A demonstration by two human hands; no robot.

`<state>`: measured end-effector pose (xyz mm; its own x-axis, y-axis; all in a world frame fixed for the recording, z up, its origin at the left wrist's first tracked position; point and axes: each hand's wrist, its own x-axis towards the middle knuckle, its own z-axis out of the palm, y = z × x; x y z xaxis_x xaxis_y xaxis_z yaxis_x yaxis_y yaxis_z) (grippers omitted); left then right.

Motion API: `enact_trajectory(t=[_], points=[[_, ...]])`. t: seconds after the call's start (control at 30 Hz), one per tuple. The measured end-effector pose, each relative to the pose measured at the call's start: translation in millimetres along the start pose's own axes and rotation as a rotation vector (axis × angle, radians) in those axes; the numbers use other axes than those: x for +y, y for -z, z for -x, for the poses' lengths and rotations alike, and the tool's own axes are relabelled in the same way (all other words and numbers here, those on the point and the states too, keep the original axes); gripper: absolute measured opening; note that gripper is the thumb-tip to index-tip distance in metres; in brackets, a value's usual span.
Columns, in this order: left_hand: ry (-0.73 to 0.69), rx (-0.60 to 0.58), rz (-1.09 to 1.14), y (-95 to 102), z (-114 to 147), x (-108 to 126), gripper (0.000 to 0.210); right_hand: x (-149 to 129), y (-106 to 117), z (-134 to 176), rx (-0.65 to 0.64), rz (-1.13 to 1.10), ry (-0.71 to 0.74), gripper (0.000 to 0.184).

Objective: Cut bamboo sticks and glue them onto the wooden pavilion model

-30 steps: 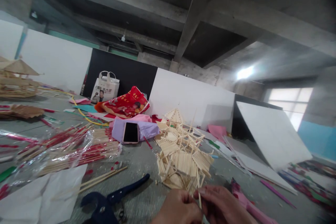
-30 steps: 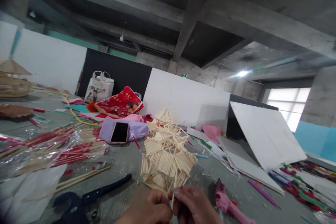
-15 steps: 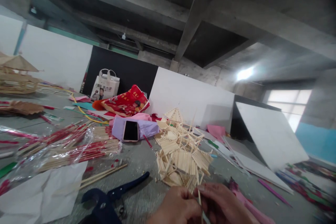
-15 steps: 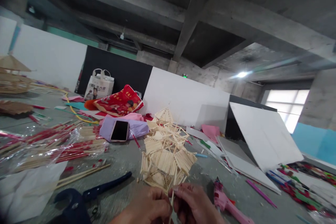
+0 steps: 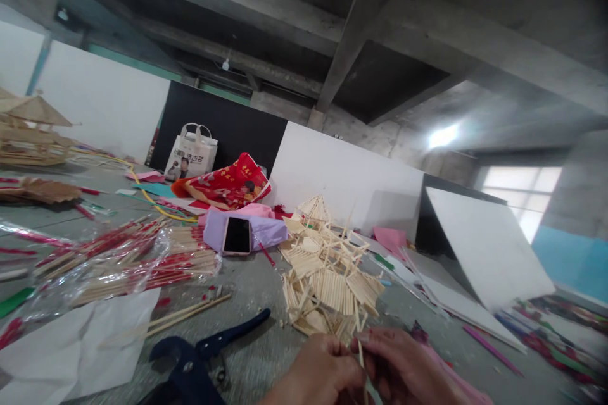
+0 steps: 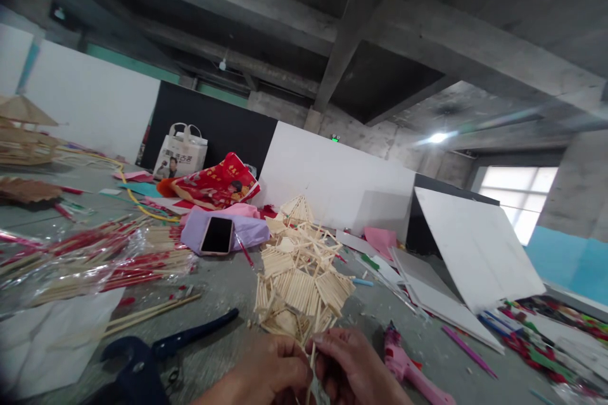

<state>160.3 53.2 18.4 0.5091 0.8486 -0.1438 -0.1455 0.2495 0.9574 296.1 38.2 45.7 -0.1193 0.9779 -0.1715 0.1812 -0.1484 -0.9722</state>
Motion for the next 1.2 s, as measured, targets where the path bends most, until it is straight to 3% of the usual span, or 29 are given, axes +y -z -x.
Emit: enact_trajectory(t=[0.83, 1.2], points=[[-0.038, -0.131, 0.116, 8.7, -15.2, -19.4, 0.008, -0.6, 0.2, -4.0, -0.026, -0.065, -0.050, 0.028], [0.015, -0.029, 0.154, -0.5, 2.6, 1.2, 0.009, 6.1, 3.4, -9.8, -0.104, -0.293, -0.050, 0.024]])
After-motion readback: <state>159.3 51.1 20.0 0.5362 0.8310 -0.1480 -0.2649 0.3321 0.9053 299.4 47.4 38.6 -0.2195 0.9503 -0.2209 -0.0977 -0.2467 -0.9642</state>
